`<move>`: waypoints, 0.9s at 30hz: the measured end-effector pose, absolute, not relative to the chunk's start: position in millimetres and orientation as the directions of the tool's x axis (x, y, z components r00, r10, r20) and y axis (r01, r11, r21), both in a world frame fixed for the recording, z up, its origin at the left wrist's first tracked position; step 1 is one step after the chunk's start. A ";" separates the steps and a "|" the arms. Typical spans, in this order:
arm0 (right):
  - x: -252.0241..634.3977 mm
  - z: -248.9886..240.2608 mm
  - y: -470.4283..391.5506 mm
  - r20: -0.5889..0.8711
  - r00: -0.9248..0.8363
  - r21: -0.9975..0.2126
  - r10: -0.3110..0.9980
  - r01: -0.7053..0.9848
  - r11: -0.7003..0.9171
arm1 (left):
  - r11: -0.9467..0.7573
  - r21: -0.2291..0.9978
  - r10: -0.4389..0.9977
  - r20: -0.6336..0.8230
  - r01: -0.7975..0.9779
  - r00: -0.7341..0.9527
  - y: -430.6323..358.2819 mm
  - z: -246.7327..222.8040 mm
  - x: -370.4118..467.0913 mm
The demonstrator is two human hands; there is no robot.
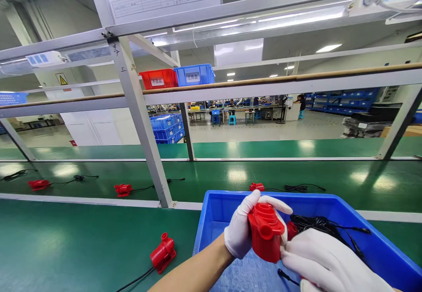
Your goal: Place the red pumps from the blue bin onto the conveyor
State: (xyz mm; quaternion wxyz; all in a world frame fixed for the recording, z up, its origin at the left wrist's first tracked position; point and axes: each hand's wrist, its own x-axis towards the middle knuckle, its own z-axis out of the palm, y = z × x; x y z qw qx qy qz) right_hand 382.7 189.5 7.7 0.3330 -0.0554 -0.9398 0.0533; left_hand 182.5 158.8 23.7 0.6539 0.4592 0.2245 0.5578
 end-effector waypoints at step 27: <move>392.1 44.0 207.5 0.529 -0.849 -0.147 0.010 -0.079 0.986 | -0.571 0.738 0.817 0.554 0.359 0.161 151.7 19.3 182.2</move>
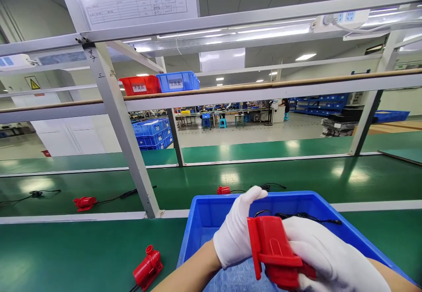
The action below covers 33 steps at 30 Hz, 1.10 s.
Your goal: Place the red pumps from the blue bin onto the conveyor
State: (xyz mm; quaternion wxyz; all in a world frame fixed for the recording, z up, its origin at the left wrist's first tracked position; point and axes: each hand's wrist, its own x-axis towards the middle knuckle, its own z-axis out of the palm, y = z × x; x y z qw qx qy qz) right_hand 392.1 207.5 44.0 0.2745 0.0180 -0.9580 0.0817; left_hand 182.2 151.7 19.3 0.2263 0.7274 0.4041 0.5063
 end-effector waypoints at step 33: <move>386.3 38.5 251.9 -0.018 -0.744 -0.841 0.668 -0.350 -0.412 | -0.316 0.945 0.948 0.313 0.079 0.056 167.3 24.7 177.3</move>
